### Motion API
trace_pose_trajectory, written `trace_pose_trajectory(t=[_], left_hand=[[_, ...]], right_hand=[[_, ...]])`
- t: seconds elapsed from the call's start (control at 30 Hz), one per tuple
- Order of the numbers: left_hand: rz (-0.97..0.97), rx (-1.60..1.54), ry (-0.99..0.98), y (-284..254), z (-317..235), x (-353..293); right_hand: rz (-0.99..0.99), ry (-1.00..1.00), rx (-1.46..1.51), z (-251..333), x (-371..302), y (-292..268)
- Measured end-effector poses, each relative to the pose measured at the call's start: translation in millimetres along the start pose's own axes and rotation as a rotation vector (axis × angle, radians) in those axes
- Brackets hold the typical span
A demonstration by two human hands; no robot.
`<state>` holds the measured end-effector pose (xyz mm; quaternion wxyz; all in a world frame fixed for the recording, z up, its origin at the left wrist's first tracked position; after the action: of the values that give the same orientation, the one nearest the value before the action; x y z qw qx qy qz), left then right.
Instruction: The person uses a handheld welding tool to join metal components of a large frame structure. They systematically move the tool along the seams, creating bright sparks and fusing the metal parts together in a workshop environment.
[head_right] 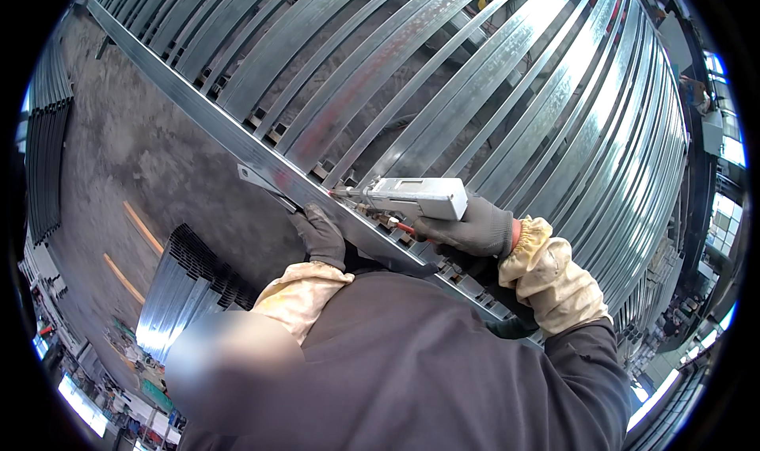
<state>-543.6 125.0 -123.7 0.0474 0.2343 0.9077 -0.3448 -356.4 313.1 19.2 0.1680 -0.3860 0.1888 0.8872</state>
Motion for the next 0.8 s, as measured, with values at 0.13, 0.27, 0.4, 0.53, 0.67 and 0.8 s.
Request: trace_pose_trajectory(t=[0.13, 0.27, 0.4, 0.53, 0.67, 0.8], left_hand=[[-0.044, -0.052, 0.006, -3.7, -5.0, 4.1], [-0.049, 0.015, -0.018, -2.3, 9.3, 6.4], [-0.076, 0.107, 0.021, -6.3, -6.1, 4.1], [-0.105, 0.052, 0.064, -3.7, 10.5, 4.8], [0.016, 0.032, 0.011, 5.9, 32.3, 11.2], [0.04, 0.011, 0.047, 1.3, 19.9, 9.2]], right_hand=[[0.03, -0.05, -0.024, 13.7, 1.6, 5.3], [0.051, -0.105, -0.053, 17.6, 4.0, 4.3], [0.055, -0.13, -0.042, 15.5, 3.6, 3.8], [0.037, -0.197, -0.092, 26.2, 0.1, 7.9], [0.047, -0.159, -0.124, 25.9, -4.1, 12.3], [0.005, -0.198, -0.154, 22.0, -4.3, 16.4]])
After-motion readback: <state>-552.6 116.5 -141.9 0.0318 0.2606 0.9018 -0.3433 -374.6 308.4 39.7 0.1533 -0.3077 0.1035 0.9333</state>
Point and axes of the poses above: each hand's wrist, its own x-axis towards the middle knuckle, its own y-axis out of the palm, z = x × y, the point moved 10 cm from there along x, towards the middle knuckle, and after that the axes turned 4 degrees about x, right-handed, at the moved point
